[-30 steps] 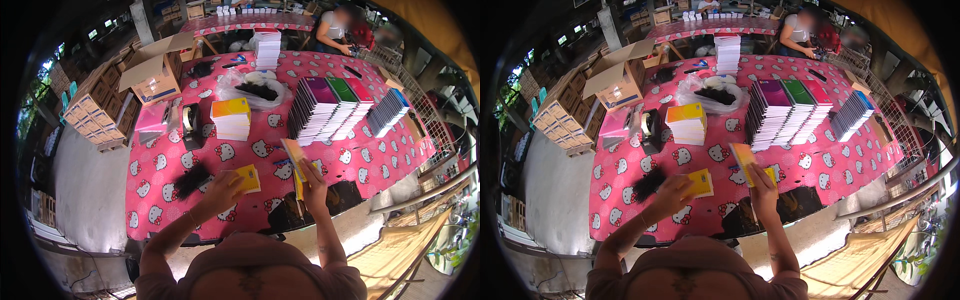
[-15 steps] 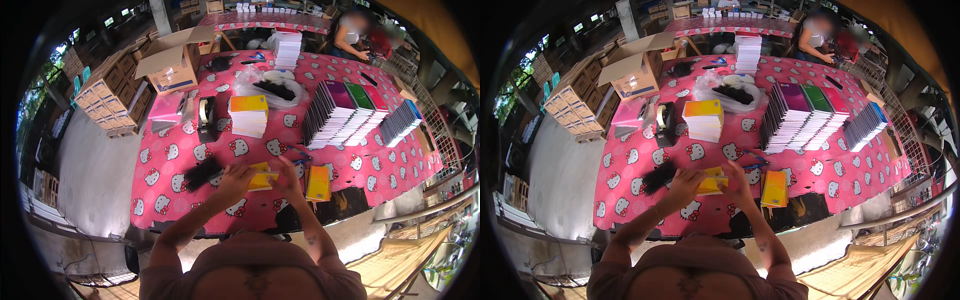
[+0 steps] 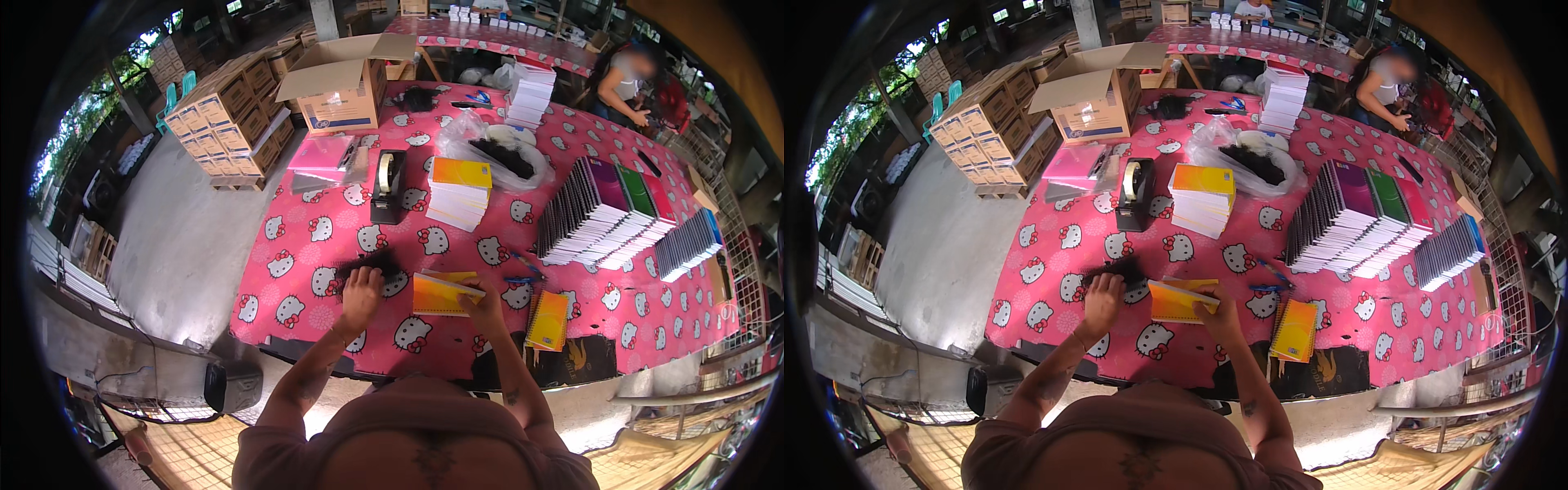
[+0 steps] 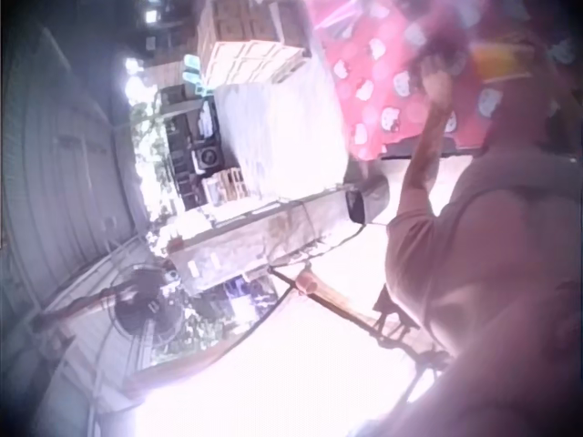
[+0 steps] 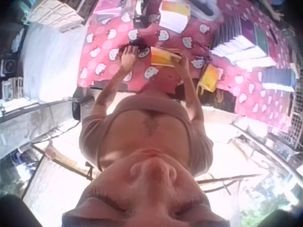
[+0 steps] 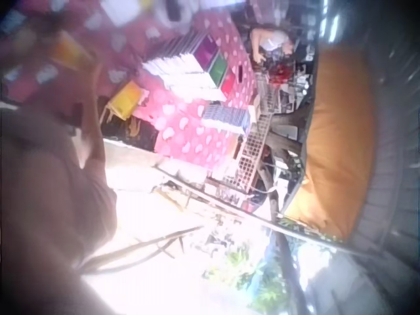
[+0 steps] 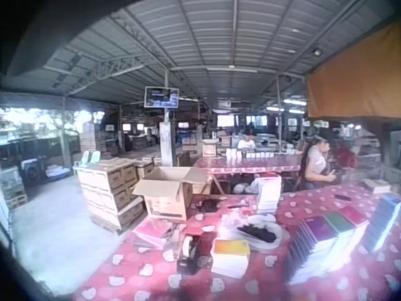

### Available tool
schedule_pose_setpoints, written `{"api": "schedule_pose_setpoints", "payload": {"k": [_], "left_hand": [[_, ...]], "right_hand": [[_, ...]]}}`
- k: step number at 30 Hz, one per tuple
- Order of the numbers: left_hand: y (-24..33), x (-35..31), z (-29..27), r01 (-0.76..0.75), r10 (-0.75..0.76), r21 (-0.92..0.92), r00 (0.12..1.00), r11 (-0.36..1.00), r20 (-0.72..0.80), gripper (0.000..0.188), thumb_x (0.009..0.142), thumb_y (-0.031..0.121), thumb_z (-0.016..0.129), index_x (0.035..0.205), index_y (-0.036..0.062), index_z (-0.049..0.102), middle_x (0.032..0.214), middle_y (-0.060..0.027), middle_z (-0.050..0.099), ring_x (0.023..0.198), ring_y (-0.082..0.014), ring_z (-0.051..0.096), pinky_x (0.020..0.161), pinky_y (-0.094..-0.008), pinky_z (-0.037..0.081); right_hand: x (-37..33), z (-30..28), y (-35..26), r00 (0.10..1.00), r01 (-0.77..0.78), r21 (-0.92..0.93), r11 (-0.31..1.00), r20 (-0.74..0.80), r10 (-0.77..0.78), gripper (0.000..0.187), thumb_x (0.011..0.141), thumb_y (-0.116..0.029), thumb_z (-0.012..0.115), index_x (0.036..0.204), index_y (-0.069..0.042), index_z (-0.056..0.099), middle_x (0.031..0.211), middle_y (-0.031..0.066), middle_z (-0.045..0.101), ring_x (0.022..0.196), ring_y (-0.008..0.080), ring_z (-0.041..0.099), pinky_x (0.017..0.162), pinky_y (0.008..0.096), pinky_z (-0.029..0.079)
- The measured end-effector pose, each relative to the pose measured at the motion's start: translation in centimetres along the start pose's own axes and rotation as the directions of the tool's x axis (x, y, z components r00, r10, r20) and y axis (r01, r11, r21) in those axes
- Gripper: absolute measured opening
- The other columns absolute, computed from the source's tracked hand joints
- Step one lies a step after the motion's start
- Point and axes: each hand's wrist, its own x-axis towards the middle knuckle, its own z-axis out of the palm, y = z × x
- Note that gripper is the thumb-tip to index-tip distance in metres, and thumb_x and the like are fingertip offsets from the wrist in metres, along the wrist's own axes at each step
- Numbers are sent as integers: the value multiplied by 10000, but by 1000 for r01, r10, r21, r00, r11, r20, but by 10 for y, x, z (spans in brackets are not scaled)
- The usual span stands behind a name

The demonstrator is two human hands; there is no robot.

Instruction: The person picks up small yellow notepads from a large cardboard box and stacks them on a table, then picks up a notepad and tapes a small item onto its surface using a tape dispenser.

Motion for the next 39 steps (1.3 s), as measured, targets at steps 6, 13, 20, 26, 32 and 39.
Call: {"api": "schedule_pose_setpoints", "payload": {"k": [6,13,20,26,32,39], "left_hand": [[16,15,-17,-48,105,347,984,937,-147,564,874,262,619,1380,63,465,1320,-246,502,1197,-395,499,1027,-558,373],[-44,32,22,11,60,282,968,959,-244,357,885,231,604,1197,63,556,1290,-164,539,1176,-343,515,1011,-491,396],[-10,20,8,-97,169,284,956,954,-241,282,872,179,607,1122,56,563,1149,-112,573,1009,-283,548,861,-449,455],[2,12,1,-53,54,8,984,999,-172,199,850,97,625,1011,51,518,1004,-139,558,910,-322,592,747,-432,512],[51,18,-61,-32,-26,-380,989,924,-147,337,847,80,616,1181,60,575,943,-150,567,824,-309,616,689,-426,528],[80,9,-94,-143,3,-544,968,827,-250,288,836,-16,605,1103,28,704,797,-112,637,683,-223,647,599,-326,531]], "right_hand": [[1,-11,-4,994,-30,-98,995,104,40,237,873,-50,639,1106,-6,643,1006,58,666,934,115,602,826,272,491],[1,-4,-20,984,-123,-44,991,122,127,273,876,-35,629,1147,-16,659,1005,58,662,941,117,601,817,261,491],[2,-11,-1,986,-88,-43,995,140,94,284,880,-36,625,1160,-9,662,1032,63,668,937,109,603,798,255,498],[0,-6,-10,978,-135,4,991,158,133,316,884,-43,624,1197,0,642,1046,66,672,952,103,601,823,259,508],[3,-10,-8,983,-104,-1,995,152,103,345,878,-45,630,1223,-25,642,1123,64,671,994,108,599,886,252,474],[4,-9,-4,978,-114,10,993,179,110,324,882,-22,614,1205,-15,647,1021,35,675,901,68,576,788,226,475]]}}
